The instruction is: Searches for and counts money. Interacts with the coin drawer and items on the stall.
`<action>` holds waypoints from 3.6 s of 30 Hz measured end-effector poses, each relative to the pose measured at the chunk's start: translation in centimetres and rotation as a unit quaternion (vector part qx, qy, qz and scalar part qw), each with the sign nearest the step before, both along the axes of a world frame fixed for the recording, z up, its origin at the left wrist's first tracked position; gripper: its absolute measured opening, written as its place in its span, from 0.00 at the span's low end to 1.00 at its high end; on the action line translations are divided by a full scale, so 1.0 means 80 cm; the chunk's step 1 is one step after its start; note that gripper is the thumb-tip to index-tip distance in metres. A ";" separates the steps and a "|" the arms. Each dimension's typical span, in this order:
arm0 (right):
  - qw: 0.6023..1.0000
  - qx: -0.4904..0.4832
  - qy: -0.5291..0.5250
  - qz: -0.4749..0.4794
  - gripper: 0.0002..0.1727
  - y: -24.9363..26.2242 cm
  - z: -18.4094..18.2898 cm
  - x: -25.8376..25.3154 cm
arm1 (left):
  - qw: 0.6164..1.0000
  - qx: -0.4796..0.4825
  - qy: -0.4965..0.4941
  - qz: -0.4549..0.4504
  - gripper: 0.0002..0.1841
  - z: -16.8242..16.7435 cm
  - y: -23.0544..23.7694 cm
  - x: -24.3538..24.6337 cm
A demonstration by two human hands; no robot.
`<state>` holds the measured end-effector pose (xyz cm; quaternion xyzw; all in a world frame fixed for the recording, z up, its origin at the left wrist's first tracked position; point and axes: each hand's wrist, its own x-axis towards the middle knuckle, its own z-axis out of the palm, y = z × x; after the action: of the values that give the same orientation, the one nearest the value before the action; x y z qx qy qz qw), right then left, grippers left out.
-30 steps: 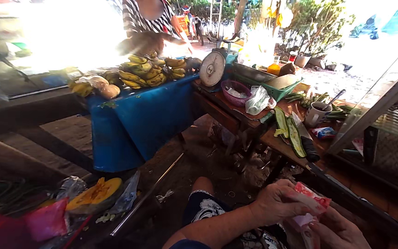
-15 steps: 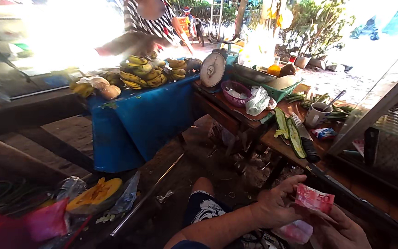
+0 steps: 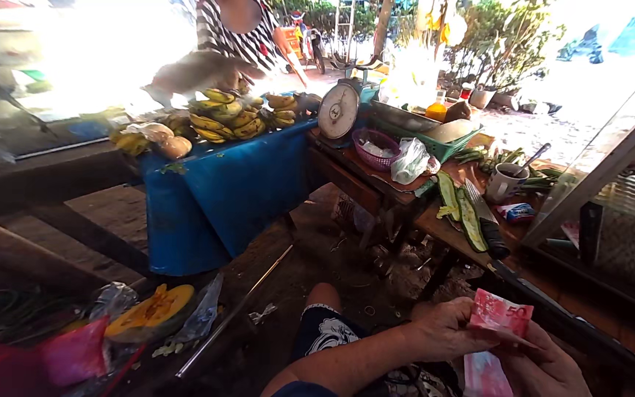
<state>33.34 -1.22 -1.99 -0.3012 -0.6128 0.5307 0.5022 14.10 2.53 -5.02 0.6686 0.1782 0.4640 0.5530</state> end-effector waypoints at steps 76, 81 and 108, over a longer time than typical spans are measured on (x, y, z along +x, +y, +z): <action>0.976 -0.041 -0.206 0.055 0.46 -0.003 -0.012 0.006 | 0.983 0.120 0.105 -0.096 0.13 -0.008 0.003 -0.003; 0.967 -0.029 -0.244 0.071 0.37 -0.004 -0.004 0.004 | 0.979 0.130 0.090 -0.132 0.14 -0.007 0.002 -0.002; 0.963 -0.058 -0.260 0.045 0.33 -0.009 0.005 -0.004 | 0.978 0.102 0.078 -0.163 0.13 -0.011 0.004 0.000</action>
<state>33.02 -1.96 -1.56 -0.4293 -0.7034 0.4906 0.2833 14.11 2.84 -5.90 0.7755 0.0607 0.3298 0.5349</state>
